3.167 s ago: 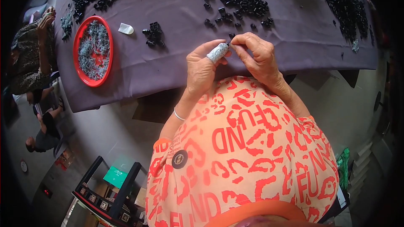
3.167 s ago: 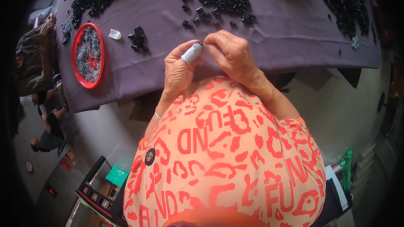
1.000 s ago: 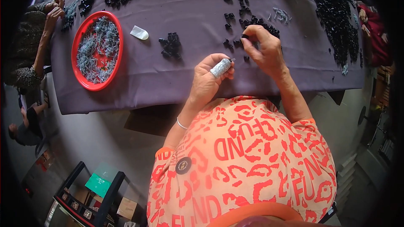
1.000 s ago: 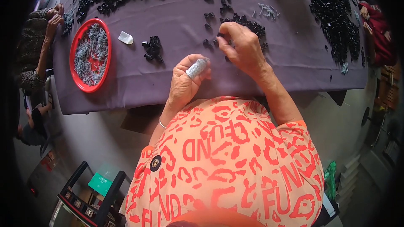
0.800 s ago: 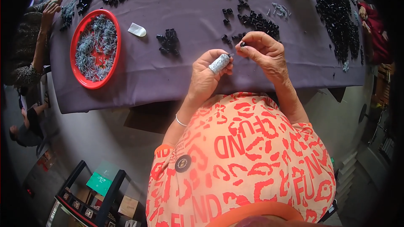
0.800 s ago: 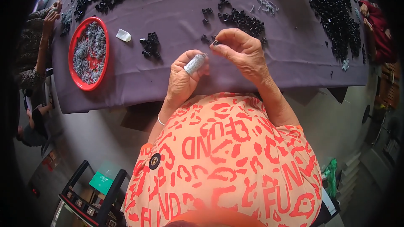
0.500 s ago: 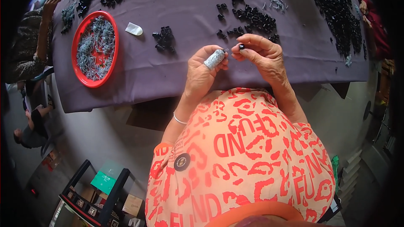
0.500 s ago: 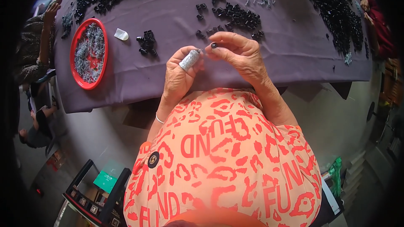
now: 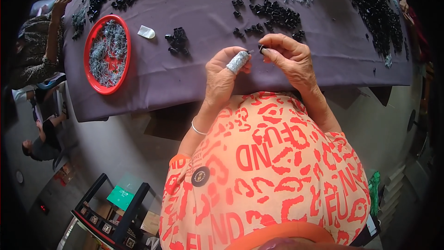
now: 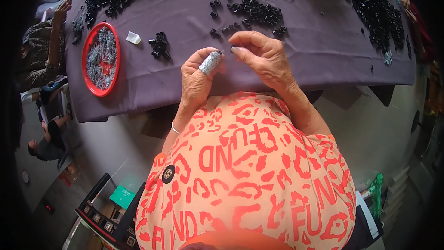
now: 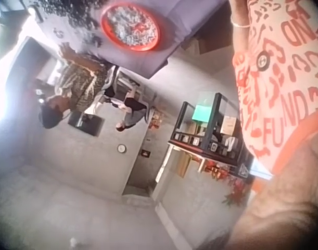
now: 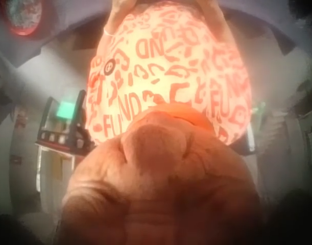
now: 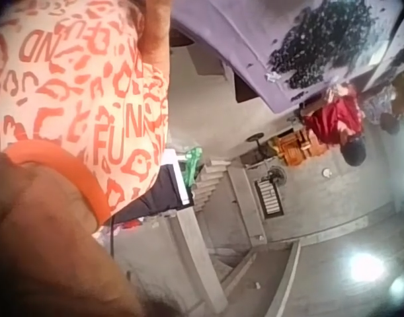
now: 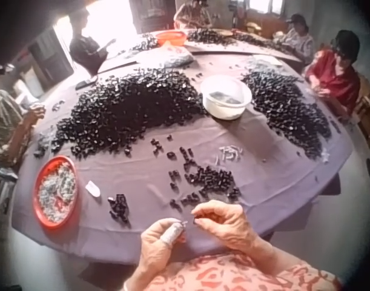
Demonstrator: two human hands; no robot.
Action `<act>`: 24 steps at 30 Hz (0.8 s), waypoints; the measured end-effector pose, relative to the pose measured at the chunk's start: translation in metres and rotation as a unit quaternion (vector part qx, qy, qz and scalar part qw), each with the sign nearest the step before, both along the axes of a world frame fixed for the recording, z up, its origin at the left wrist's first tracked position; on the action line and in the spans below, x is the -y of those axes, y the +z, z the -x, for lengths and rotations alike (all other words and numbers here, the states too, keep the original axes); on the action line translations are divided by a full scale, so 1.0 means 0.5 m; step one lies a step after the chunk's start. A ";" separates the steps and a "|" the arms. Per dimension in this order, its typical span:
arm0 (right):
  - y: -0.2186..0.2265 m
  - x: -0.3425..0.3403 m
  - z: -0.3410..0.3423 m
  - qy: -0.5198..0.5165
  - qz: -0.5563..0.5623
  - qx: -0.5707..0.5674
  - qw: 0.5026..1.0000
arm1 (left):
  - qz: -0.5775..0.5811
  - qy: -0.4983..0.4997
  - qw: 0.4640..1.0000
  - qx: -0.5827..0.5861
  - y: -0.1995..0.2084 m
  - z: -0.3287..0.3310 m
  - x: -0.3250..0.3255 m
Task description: The person assembles small plastic components by inserting pins into plastic clips by hand.
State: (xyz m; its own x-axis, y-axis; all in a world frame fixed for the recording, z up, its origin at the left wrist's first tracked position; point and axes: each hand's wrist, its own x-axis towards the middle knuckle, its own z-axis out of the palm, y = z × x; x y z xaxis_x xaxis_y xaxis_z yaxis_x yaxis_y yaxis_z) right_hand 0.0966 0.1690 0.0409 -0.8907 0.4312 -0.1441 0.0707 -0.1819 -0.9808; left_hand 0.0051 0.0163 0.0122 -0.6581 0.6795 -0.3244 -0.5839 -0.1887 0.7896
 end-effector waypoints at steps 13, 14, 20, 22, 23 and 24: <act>-0.013 0.025 -0.019 -0.031 -0.051 -0.016 0.998 | 0.020 0.003 0.996 -0.088 0.015 -0.018 0.005; -0.014 0.026 -0.019 -0.027 -0.062 -0.018 0.998 | 0.021 0.003 0.996 -0.086 0.017 -0.018 0.005; -0.019 0.030 -0.021 -0.009 -0.133 -0.038 0.990 | 0.034 -0.007 0.993 -0.112 0.021 -0.019 0.009; -0.018 0.030 -0.019 -0.006 -0.158 -0.050 0.986 | 0.063 -0.010 0.990 -0.125 0.025 -0.020 0.010; -0.016 0.030 -0.019 -0.008 -0.180 -0.048 0.983 | 0.063 -0.011 0.990 -0.124 0.025 -0.021 0.009; -0.014 0.030 -0.019 -0.010 -0.202 -0.045 0.978 | 0.057 -0.004 0.991 -0.122 0.025 -0.023 0.008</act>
State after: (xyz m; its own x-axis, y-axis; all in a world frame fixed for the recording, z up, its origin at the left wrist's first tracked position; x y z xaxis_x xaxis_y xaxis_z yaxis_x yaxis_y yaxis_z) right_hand 0.1061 0.1541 0.0338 -0.8826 0.4544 0.1207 -0.0193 0.2215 -0.9750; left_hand 0.0164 0.0122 0.0247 -0.7209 0.6532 -0.2316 -0.3740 -0.0852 0.9235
